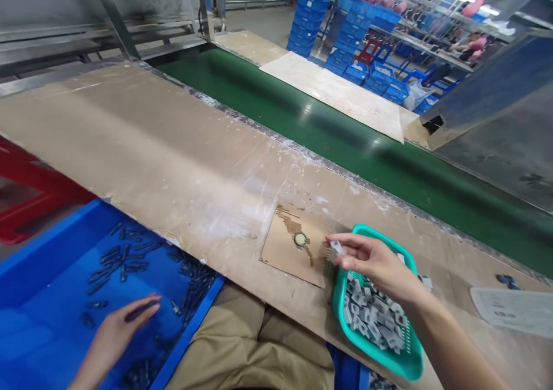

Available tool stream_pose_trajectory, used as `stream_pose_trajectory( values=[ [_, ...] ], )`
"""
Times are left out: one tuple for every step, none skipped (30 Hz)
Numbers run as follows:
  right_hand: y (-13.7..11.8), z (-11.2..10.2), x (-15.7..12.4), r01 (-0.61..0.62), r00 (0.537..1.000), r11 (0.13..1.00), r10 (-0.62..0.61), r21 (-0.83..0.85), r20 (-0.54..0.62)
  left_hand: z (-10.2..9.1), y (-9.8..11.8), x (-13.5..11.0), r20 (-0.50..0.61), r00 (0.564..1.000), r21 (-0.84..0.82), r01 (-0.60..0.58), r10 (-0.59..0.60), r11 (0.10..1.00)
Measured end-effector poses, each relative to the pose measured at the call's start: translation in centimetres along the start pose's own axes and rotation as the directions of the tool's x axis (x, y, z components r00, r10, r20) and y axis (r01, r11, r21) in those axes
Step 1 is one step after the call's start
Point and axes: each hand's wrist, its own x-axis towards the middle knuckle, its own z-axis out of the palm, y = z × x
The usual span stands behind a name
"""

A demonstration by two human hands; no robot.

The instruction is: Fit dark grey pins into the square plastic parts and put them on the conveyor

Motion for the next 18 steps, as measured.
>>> stream_pose_trajectory(
  values=[
    [-0.2, 0.5, 0.8, 0.021, 0.999, 0.999, -0.02, -0.028, 0.039, 0.1, 0.8, -0.4, 0.023, 0.999, -0.087, 0.029, -0.027, 0.996],
    [-0.2, 1.0, 1.4, 0.047, 0.997, 0.996, -0.043, -0.073, 0.059, 0.4, 1.6, -1.0, 0.054, 0.997, -0.195, 0.073, -0.064, 0.978],
    [-0.2, 1.4, 2.0, 0.082, 0.996, 0.986, -0.076, -0.143, 0.053, 0.9, 2.2, -1.7, 0.089, 0.991, -0.326, 0.126, -0.102, 0.937],
    [-0.1, 1.8, 2.5, 0.126, 0.992, 0.962, -0.125, -0.243, 0.019, 1.5, 2.8, -2.5, 0.117, 0.986, -0.452, 0.161, -0.12, 0.877],
    [0.0, 2.1, 2.8, 0.168, 0.981, 0.916, -0.19, -0.364, -0.025, 2.2, 3.3, -3.2, 0.148, 0.981, -0.556, 0.19, -0.128, 0.809],
    [0.1, 2.3, 3.1, 0.199, 0.964, 0.848, -0.26, -0.492, -0.059, 3.0, 3.7, -4.0, 0.173, 0.976, -0.637, 0.215, -0.135, 0.74],
    [0.2, 2.6, 3.4, 0.222, 0.941, 0.766, -0.33, -0.603, -0.073, 3.8, 4.0, -4.8, 0.199, 0.971, -0.696, 0.238, -0.136, 0.677],
    [0.4, 2.8, 3.6, 0.24, 0.921, 0.686, -0.385, -0.687, -0.062, 4.6, 4.3, -5.5, 0.224, 0.965, -0.733, 0.259, -0.136, 0.629],
    [0.5, 2.9, 3.7, 0.26, 0.906, 0.62, -0.421, -0.74, -0.035, 5.3, 4.6, -6.1, 0.25, 0.958, -0.748, 0.282, -0.139, 0.601],
    [0.6, 3.1, 3.9, 0.281, 0.895, 0.573, -0.445, -0.77, -0.005, 6.0, 4.8, -6.7, 0.27, 0.952, -0.747, 0.301, -0.144, 0.593],
    [0.6, 3.3, 4.0, 0.301, 0.887, 0.543, -0.461, -0.784, 0.021, 6.6, 5.1, -7.2, 0.29, 0.946, -0.736, 0.316, -0.143, 0.599],
    [0.7, 3.5, 4.1, 0.317, 0.882, 0.525, -0.47, -0.79, 0.042, 7.2, 5.3, -7.7, 0.308, 0.942, -0.721, 0.32, -0.13, 0.614],
    [0.8, 3.6, 4.3, 0.326, 0.879, 0.514, -0.474, -0.793, 0.054, 7.6, 5.5, -8.1, 0.323, 0.941, -0.707, 0.311, -0.101, 0.636],
    [0.9, 3.8, 4.4, 0.329, 0.878, 0.507, -0.475, -0.797, 0.06, 8.0, 5.8, -8.5, 0.33, 0.942, -0.693, 0.289, -0.065, 0.661],
    [1.0, 3.9, 4.5, 0.329, 0.878, 0.503, -0.475, -0.799, 0.062, 8.4, 6.0, -8.8, 0.332, 0.943, -0.68, 0.255, -0.021, 0.687],
    [1.1, 4.0, 4.6, 0.329, 0.878, 0.503, -0.476, -0.799, 0.062, 8.7, 6.3, -9.1, 0.331, 0.943, -0.664, 0.211, 0.029, 0.717],
    [1.1, 4.1, 4.6, 0.328, 0.878, 0.509, -0.475, -0.796, 0.058, 9.1, 6.5, -9.3, 0.325, 0.942, -0.643, 0.157, 0.082, 0.749],
    [1.1, 4.1, 4.6, 0.322, 0.88, 0.523, -0.472, -0.789, 0.046, 9.5, 6.7, -9.6, 0.314, 0.939, -0.62, 0.092, 0.139, 0.779]
  ],
)
